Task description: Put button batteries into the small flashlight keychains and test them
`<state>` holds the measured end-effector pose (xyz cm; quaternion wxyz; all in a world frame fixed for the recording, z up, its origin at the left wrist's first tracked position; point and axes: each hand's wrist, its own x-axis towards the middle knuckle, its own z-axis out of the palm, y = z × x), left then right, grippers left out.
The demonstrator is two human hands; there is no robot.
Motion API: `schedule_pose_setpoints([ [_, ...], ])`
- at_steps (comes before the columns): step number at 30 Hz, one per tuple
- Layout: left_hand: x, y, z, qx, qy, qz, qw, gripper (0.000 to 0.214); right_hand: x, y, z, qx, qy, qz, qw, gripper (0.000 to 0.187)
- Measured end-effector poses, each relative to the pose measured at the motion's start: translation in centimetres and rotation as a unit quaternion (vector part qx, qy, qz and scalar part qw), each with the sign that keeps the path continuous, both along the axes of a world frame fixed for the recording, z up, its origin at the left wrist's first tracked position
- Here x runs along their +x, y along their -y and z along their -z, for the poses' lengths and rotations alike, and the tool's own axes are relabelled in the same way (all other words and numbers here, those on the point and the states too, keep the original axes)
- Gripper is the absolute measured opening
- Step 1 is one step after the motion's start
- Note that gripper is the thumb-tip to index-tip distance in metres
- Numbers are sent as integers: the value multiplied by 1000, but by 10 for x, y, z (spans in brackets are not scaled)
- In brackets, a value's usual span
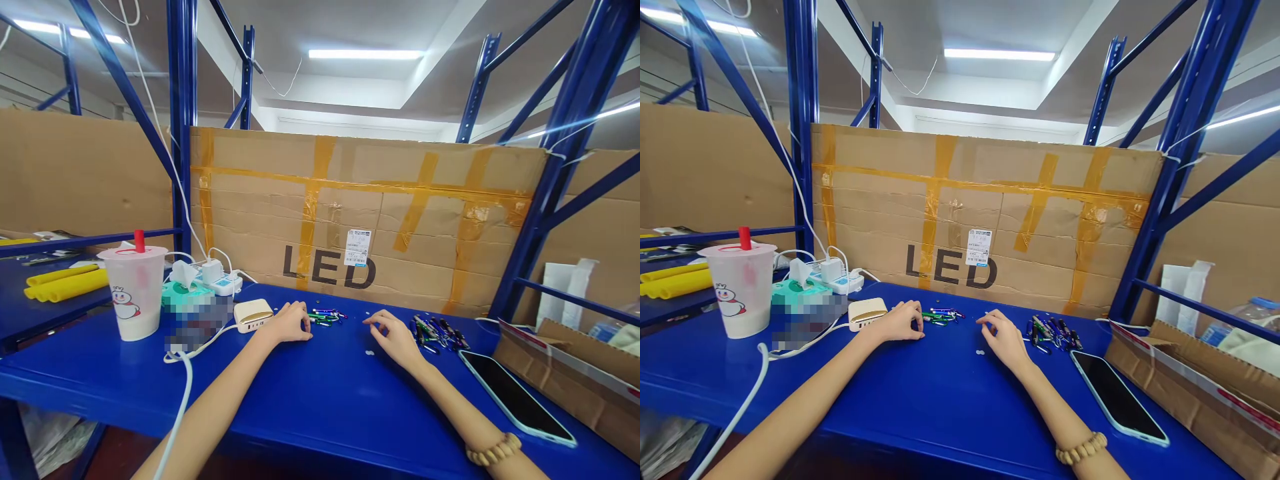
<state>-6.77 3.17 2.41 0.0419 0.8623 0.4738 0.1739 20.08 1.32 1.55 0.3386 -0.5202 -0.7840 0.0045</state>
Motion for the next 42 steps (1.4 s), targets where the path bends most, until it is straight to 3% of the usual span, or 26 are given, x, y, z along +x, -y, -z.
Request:
schedule_pose_setpoints([
  [8,22,18,-12,1,-59,-48,997,16,-2,4,-2,-8,22,-25,999,26],
  [15,24,15,-9,31,-63,-44,997,20,-5,10,-4,-21,39,-115,992,25],
  [19,24,13,-8,70,-70,-59,993,24,-4,11,-3,-20,38,-130,991,25],
  [26,12,14,-21,84,-129,-178,972,40,-1,8,-2,-10,71,-110,991,23],
  [29,7,15,-24,78,-137,-202,967,44,-2,9,-1,-5,88,-115,990,24],
  [34,8,14,-20,52,-138,-192,970,43,-3,9,0,-12,111,-119,987,25],
  [38,17,14,-13,3,-102,-139,985,42,-3,10,0,-12,119,-117,986,26],
  [42,30,17,-6,16,-107,-85,990,31,-3,11,-1,-17,119,-119,986,25],
])
